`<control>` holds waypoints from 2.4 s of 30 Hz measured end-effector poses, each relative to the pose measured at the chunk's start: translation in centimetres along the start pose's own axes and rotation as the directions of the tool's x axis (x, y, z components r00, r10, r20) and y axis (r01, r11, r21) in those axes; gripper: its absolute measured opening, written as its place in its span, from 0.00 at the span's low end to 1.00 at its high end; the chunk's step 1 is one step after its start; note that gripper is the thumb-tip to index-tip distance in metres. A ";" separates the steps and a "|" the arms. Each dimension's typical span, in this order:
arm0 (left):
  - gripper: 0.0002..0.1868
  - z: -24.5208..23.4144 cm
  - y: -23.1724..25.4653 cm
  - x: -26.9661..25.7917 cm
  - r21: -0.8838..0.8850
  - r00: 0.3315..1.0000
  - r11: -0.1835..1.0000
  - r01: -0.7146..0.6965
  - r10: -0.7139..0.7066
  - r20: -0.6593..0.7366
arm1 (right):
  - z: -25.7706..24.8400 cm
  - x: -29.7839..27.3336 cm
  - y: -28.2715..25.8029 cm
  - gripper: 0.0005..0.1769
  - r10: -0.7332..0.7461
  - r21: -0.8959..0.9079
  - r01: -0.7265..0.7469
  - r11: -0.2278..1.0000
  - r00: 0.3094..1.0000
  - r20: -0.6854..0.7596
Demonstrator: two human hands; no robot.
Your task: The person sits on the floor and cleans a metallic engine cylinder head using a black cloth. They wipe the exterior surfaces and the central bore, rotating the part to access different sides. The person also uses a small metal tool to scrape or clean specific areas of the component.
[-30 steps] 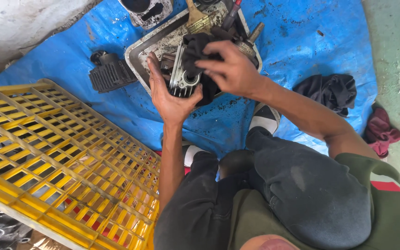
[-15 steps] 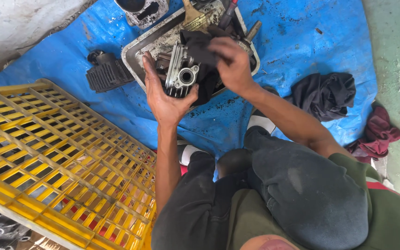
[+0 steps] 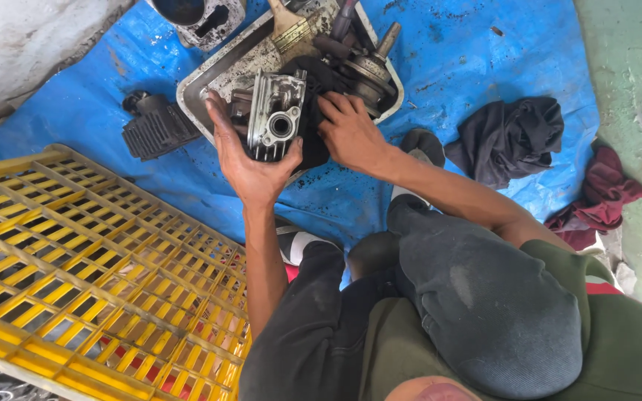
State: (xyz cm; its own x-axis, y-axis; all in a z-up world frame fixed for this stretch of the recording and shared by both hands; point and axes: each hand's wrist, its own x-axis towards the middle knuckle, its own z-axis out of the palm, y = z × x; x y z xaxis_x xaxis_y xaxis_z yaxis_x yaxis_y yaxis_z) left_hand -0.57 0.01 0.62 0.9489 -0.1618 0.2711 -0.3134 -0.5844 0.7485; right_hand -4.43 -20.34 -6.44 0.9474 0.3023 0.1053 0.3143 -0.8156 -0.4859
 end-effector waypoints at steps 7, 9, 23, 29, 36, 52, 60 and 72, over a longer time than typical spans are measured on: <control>0.70 -0.2 0.4 -0.1 0.003 1.000 1.000 0.029 -0.029 0.007 | -8.6 1.3 1.5 0.15 -0.082 0.211 0.085 0.974 0.996 -0.023; 0.70 -0.2 0.6 0.0 0.006 0.999 0.999 0.043 -0.043 0.005 | -11.3 2.4 2.3 0.12 0.153 0.368 -0.200 0.908 0.976 0.152; 0.69 0.0 0.0 -0.1 -0.020 1.000 1.000 0.001 -0.002 -0.021 | -1.4 9.6 11.2 0.22 0.347 0.243 -0.354 0.903 0.935 0.073; 0.69 -0.1 0.3 0.1 -0.031 1.000 0.999 0.009 -0.009 -0.007 | 0.9 9.1 13.1 0.19 0.220 -0.020 -0.219 0.975 0.974 0.058; 0.68 0.1 0.1 0.0 -0.027 1.000 1.000 0.012 -0.012 -0.010 | -0.5 8.0 15.1 0.11 0.273 0.465 -0.161 0.870 0.944 -0.185; 0.64 -0.6 1.1 0.4 0.096 0.996 0.995 -0.006 -0.002 0.085 | -8.6 4.9 3.4 0.16 0.425 0.967 -0.253 -0.039 0.871 0.245; 0.39 -0.8 2.4 1.1 0.032 0.988 0.987 -0.156 0.156 0.012 | -9.5 4.7 0.0 0.25 0.252 0.957 -0.288 -0.029 0.925 0.285; 0.22 -1.2 5.3 5.0 -0.347 0.996 0.936 0.057 -0.076 -0.040 | -9.4 5.6 -1.7 0.19 0.286 0.973 -0.173 0.152 0.950 0.124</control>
State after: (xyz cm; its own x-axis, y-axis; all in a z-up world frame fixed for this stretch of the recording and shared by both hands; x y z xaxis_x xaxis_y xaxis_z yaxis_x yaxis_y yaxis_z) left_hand 2.44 -2.92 6.68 0.9676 -0.0854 0.2374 -0.2520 -0.2808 0.9261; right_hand 0.97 -21.92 3.14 0.9824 0.1151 -0.1469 -0.1756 0.3043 -0.9363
